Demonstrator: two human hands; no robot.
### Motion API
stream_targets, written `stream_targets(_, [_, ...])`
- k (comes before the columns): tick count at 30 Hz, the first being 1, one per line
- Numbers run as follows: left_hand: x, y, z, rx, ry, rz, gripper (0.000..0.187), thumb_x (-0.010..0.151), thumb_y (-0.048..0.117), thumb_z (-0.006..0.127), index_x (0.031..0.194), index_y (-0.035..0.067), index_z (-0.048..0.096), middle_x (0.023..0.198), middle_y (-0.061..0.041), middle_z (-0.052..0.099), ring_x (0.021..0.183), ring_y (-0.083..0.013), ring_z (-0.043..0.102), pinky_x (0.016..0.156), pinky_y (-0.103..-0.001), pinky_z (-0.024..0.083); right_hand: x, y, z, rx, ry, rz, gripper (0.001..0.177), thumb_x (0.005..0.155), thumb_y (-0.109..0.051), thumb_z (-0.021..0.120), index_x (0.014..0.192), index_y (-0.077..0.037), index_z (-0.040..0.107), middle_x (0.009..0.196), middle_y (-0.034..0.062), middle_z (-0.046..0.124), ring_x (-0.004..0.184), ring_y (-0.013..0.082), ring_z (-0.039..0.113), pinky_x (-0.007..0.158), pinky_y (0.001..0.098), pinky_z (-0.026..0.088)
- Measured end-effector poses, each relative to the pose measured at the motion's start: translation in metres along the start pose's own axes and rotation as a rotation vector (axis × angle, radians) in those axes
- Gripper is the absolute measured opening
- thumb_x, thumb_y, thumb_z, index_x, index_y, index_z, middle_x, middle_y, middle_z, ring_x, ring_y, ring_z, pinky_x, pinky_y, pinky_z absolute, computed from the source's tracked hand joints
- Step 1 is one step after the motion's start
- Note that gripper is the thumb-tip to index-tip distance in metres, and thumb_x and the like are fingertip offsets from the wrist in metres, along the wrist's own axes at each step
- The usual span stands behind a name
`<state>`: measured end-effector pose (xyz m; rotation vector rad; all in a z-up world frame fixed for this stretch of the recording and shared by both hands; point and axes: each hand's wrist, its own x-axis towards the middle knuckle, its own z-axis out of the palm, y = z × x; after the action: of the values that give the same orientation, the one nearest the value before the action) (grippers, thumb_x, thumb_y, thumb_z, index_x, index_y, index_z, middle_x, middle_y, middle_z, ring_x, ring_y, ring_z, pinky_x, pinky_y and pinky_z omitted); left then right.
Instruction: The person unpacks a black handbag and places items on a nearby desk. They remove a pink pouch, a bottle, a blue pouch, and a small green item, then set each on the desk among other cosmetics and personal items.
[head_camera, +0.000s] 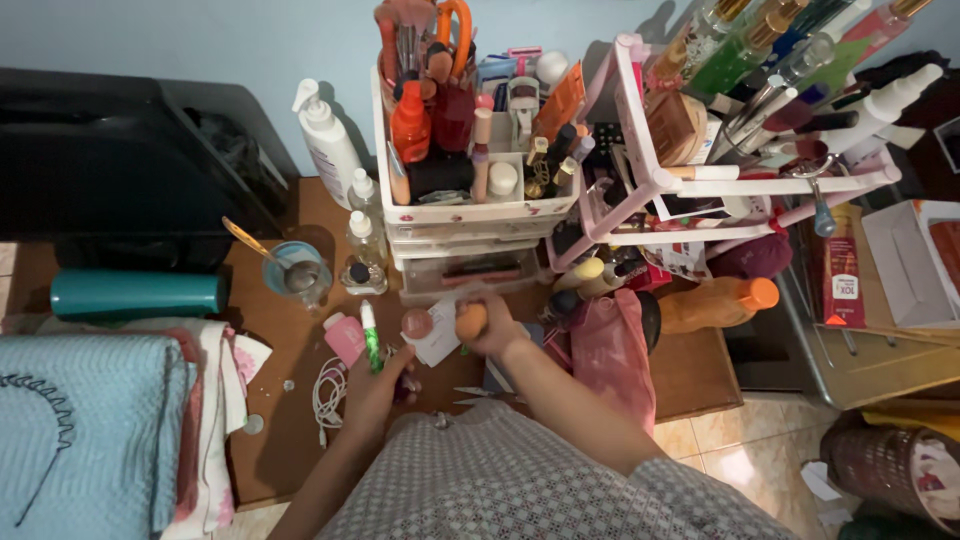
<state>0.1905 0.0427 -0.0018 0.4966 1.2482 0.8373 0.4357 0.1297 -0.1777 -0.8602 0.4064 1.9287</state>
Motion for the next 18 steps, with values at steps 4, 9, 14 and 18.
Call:
stream_targets(4, [0.006, 0.002, 0.002, 0.01, -0.019, 0.035, 0.023, 0.09, 0.022, 0.073, 0.091, 0.004, 0.058, 0.073, -0.007, 0.062, 0.054, -0.0176, 0.064, 0.045, -0.032, 0.05, -0.029, 0.005, 0.001, -0.041, -0.014, -0.061, 0.011, 0.09, -0.012, 0.06, 0.101, -0.013, 0.059, 0.079, 0.0059, 0.061, 0.066, 0.0177, 0.062, 0.065, 0.0304, 0.056])
stream_targets(9, [0.01, 0.004, 0.003, 0.049, -0.009, 0.019, 0.024, 0.089, 0.022, 0.073, 0.092, 0.005, 0.057, 0.075, -0.007, 0.064, 0.056, -0.0182, 0.065, 0.046, -0.032, 0.051, -0.058, 0.003, 0.029, -0.278, 0.163, -0.034, 0.013, 0.094, -0.022, 0.058, 0.106, -0.018, 0.058, 0.086, 0.0085, 0.065, 0.064, 0.0183, 0.062, 0.059, 0.0323, 0.055])
stream_targets(14, [0.012, 0.007, 0.006, 0.045, 0.0, 0.025, 0.025, 0.09, 0.022, 0.073, 0.091, 0.004, 0.057, 0.073, -0.008, 0.064, 0.055, -0.019, 0.066, 0.045, -0.032, 0.051, -0.087, -0.009, 0.055, -1.101, 0.27, -0.341, 0.028, 0.094, -0.026, 0.061, 0.108, -0.002, 0.065, 0.088, 0.0128, 0.068, 0.062, 0.0306, 0.063, 0.053, 0.0415, 0.05])
stream_targets(18, [0.017, 0.003, 0.008, 0.123, 0.002, 0.022, 0.025, 0.093, 0.028, 0.071, 0.092, 0.004, 0.062, 0.072, -0.008, 0.065, 0.057, -0.0157, 0.065, 0.046, -0.03, 0.051, -0.098, -0.026, 0.074, -0.86, 0.135, -0.415, 0.034, 0.093, -0.029, 0.065, 0.111, -0.001, 0.068, 0.097, 0.0117, 0.071, 0.077, 0.0227, 0.069, 0.063, 0.0352, 0.057])
